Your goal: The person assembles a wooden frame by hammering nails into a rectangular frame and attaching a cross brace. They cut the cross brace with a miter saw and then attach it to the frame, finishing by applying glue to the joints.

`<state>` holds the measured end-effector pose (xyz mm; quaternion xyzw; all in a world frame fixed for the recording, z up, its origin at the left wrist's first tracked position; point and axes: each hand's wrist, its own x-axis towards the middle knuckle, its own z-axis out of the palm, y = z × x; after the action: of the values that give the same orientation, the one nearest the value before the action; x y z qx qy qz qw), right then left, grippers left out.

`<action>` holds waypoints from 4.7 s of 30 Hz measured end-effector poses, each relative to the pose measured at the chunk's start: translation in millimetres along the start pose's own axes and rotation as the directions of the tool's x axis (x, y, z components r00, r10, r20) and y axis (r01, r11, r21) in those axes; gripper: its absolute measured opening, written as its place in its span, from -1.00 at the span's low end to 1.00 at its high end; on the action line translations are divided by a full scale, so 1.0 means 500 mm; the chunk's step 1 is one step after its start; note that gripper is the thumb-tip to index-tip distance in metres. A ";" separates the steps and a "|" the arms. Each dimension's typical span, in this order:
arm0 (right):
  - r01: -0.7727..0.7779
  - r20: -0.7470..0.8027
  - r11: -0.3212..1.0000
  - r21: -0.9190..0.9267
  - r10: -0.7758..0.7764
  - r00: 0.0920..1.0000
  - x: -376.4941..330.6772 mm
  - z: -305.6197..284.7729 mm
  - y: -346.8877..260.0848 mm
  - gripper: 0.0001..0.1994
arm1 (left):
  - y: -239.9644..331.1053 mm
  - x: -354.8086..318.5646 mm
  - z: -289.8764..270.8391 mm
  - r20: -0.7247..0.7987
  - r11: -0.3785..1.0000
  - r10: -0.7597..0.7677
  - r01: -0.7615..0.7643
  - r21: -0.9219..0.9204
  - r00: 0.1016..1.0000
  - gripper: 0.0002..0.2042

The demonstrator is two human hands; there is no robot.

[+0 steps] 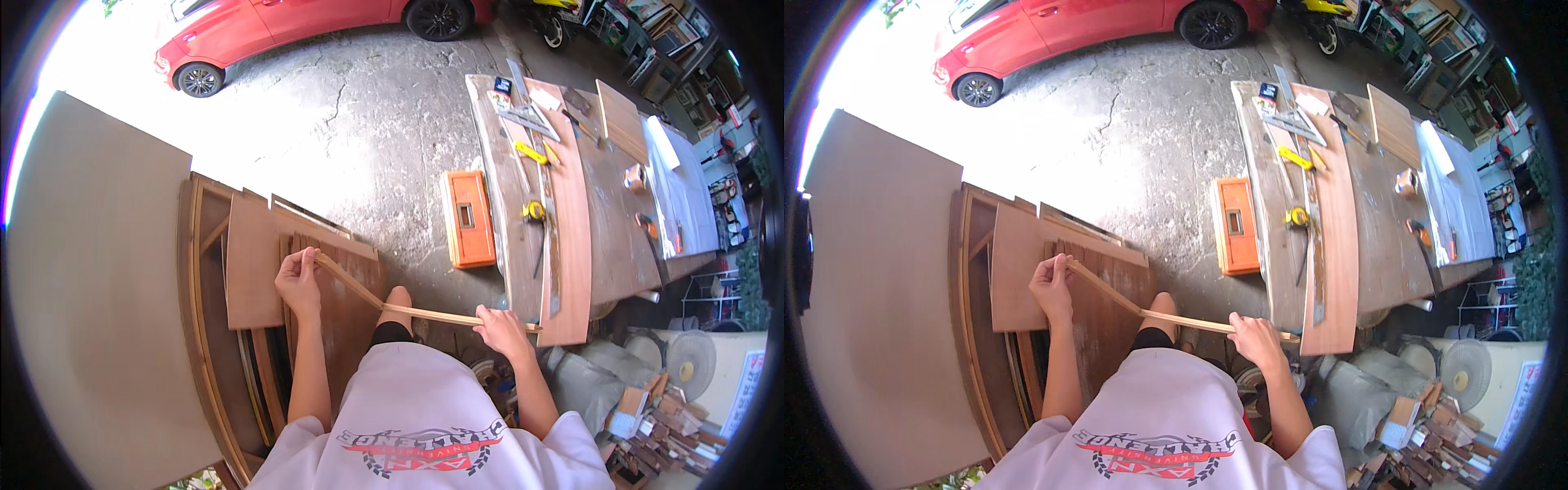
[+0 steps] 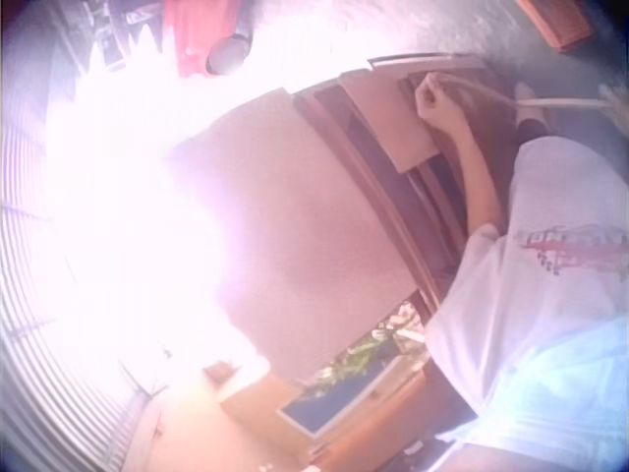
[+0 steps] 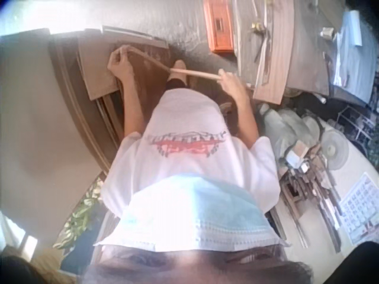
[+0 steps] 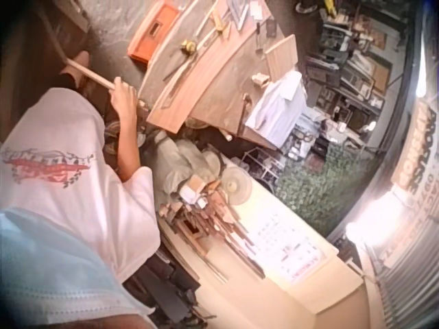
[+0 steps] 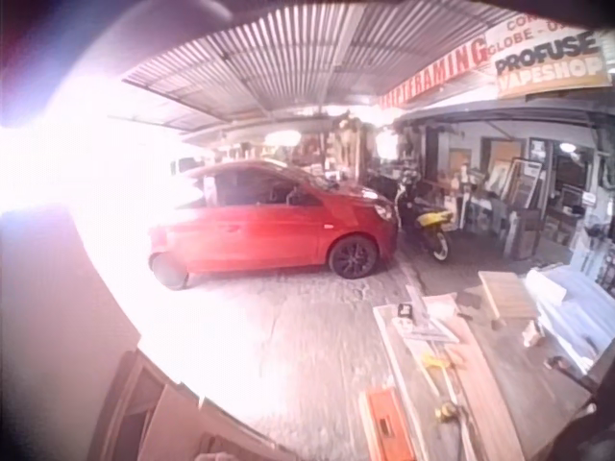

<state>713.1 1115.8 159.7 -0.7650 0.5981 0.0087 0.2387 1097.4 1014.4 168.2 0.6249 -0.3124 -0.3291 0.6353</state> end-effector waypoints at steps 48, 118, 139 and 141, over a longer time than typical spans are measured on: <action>-0.517 -0.091 0.671 0.531 0.652 0.753 2.011 -0.991 0.726 -0.62 | -0.101 1.809 2.406 0.964 0.962 -0.257 -0.073 0.261 0.064 -0.70; 0.383 0.231 -0.329 0.863 -0.419 -0.878 1.436 -1.039 1.209 -0.68 | 0.161 -0.673 3.111 -0.443 0.573 0.163 0.450 -0.685 -0.882 -0.53; 0.061 0.210 -0.518 0.853 0.233 -0.950 1.348 -1.019 1.723 -0.66 | -0.372 -0.583 3.291 -0.025 0.854 -0.267 -0.225 -0.469 -0.963 -0.55; 0.015 0.206 -0.520 0.854 0.311 -0.928 1.350 -0.999 1.750 -0.66 | -0.337 -0.592 3.316 -0.138 0.866 -0.220 -0.129 -0.483 -0.966 -0.48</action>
<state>-35.0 164.0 90.0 0.4815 0.8225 -0.2653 -0.1457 -421.4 277.9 43.5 0.3935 0.7624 0.3873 0.3375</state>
